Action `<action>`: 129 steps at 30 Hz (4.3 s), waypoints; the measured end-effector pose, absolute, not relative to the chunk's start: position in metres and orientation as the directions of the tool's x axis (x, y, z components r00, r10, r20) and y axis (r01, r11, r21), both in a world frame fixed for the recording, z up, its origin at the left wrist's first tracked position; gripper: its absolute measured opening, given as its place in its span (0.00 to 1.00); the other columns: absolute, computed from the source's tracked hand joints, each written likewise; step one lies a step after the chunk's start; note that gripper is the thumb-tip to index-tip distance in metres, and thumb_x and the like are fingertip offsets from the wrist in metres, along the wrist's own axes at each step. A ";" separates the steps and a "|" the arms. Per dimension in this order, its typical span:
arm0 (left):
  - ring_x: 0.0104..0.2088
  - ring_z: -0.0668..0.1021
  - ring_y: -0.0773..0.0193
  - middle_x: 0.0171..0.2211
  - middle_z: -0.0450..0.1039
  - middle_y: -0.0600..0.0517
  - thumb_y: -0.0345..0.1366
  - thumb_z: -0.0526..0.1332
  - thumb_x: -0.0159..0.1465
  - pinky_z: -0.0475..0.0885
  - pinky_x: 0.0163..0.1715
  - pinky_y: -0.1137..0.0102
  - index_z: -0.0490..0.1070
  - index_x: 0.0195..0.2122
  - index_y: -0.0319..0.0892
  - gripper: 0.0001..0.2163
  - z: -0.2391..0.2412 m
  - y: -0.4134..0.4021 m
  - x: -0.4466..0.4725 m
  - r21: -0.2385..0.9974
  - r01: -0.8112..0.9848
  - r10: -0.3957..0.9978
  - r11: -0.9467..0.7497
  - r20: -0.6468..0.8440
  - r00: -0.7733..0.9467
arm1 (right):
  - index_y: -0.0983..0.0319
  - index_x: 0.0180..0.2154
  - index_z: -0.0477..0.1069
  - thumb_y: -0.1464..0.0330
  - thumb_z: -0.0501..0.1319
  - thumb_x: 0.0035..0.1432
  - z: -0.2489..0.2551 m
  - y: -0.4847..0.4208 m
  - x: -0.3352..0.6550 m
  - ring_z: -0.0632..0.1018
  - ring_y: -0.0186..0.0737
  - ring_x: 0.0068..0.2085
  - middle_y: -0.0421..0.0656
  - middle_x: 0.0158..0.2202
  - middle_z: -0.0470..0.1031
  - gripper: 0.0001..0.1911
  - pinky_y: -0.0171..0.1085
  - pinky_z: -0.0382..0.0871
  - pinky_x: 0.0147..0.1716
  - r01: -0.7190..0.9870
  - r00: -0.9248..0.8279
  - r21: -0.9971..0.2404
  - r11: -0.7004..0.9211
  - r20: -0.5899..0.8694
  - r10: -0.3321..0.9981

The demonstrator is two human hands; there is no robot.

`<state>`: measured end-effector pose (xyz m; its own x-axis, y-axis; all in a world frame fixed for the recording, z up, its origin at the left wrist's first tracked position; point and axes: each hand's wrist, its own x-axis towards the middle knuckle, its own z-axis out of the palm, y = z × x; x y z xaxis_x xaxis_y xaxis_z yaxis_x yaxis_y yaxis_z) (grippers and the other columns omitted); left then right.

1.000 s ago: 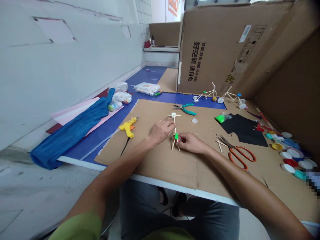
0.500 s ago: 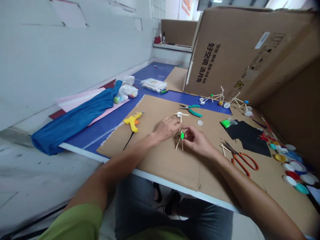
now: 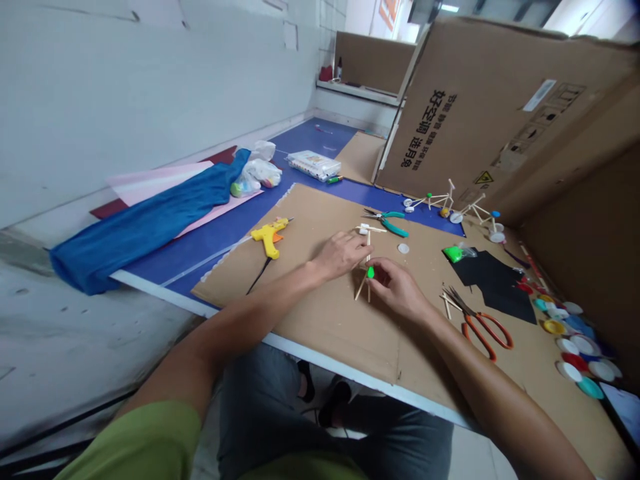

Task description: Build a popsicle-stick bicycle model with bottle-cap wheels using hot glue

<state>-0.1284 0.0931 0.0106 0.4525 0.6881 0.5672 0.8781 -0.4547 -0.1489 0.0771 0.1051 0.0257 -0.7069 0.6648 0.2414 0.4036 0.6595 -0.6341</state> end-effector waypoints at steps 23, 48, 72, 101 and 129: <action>0.42 0.77 0.60 0.41 0.77 0.47 0.32 0.54 0.70 0.67 0.39 0.65 0.75 0.45 0.43 0.10 0.013 0.094 -0.129 -0.112 0.873 0.671 -0.474 0.596 0.441 | 0.59 0.34 0.61 0.58 0.68 0.46 0.033 0.143 0.053 0.66 0.30 0.22 0.34 0.24 0.68 0.20 0.32 0.58 0.22 0.180 -0.542 -0.976 0.119 0.003 0.840; 0.29 0.76 0.66 0.30 0.78 0.54 0.36 0.56 0.66 0.62 0.29 0.73 0.76 0.37 0.43 0.08 0.018 0.071 -0.138 0.479 0.805 0.936 -0.351 0.147 0.320 | 0.59 0.31 0.61 0.64 0.67 0.42 0.028 0.139 0.048 0.65 0.29 0.19 0.31 0.20 0.66 0.17 0.31 0.56 0.21 0.142 -0.521 -0.988 0.065 -0.019 0.853; 0.29 0.74 0.66 0.31 0.78 0.53 0.36 0.57 0.65 0.62 0.30 0.73 0.76 0.38 0.42 0.09 0.015 0.077 -0.138 0.544 0.756 0.920 -0.365 0.087 0.382 | 0.58 0.31 0.59 0.64 0.66 0.43 0.026 0.140 0.049 0.64 0.29 0.19 0.30 0.19 0.65 0.16 0.31 0.55 0.20 0.130 -0.544 -0.989 0.065 -0.017 0.839; 0.32 0.77 0.64 0.33 0.79 0.52 0.38 0.56 0.65 0.66 0.32 0.72 0.75 0.37 0.42 0.10 0.026 0.077 -0.142 0.543 0.792 0.954 -0.278 0.060 0.294 | 0.60 0.27 0.64 0.63 0.61 0.50 0.027 0.170 0.076 0.65 0.32 0.22 0.35 0.20 0.66 0.08 0.32 0.57 0.24 0.298 -0.450 -0.904 0.307 0.151 0.880; 0.40 0.79 0.54 0.40 0.80 0.46 0.44 0.51 0.65 0.68 0.39 0.66 0.75 0.40 0.43 0.15 0.042 0.002 -0.156 0.359 0.911 0.971 -0.201 -0.047 0.233 | 0.61 0.38 0.78 0.68 0.58 0.59 0.084 0.121 0.244 0.78 0.41 0.35 0.45 0.35 0.80 0.10 0.34 0.65 0.31 0.892 -0.303 -0.321 0.319 0.100 0.948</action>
<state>-0.1555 0.0019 0.0424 0.2327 0.9714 -0.0471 0.9114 -0.2009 0.3592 0.2436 0.1209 0.0840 -0.3029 0.9478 0.1000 0.8917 0.3189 -0.3214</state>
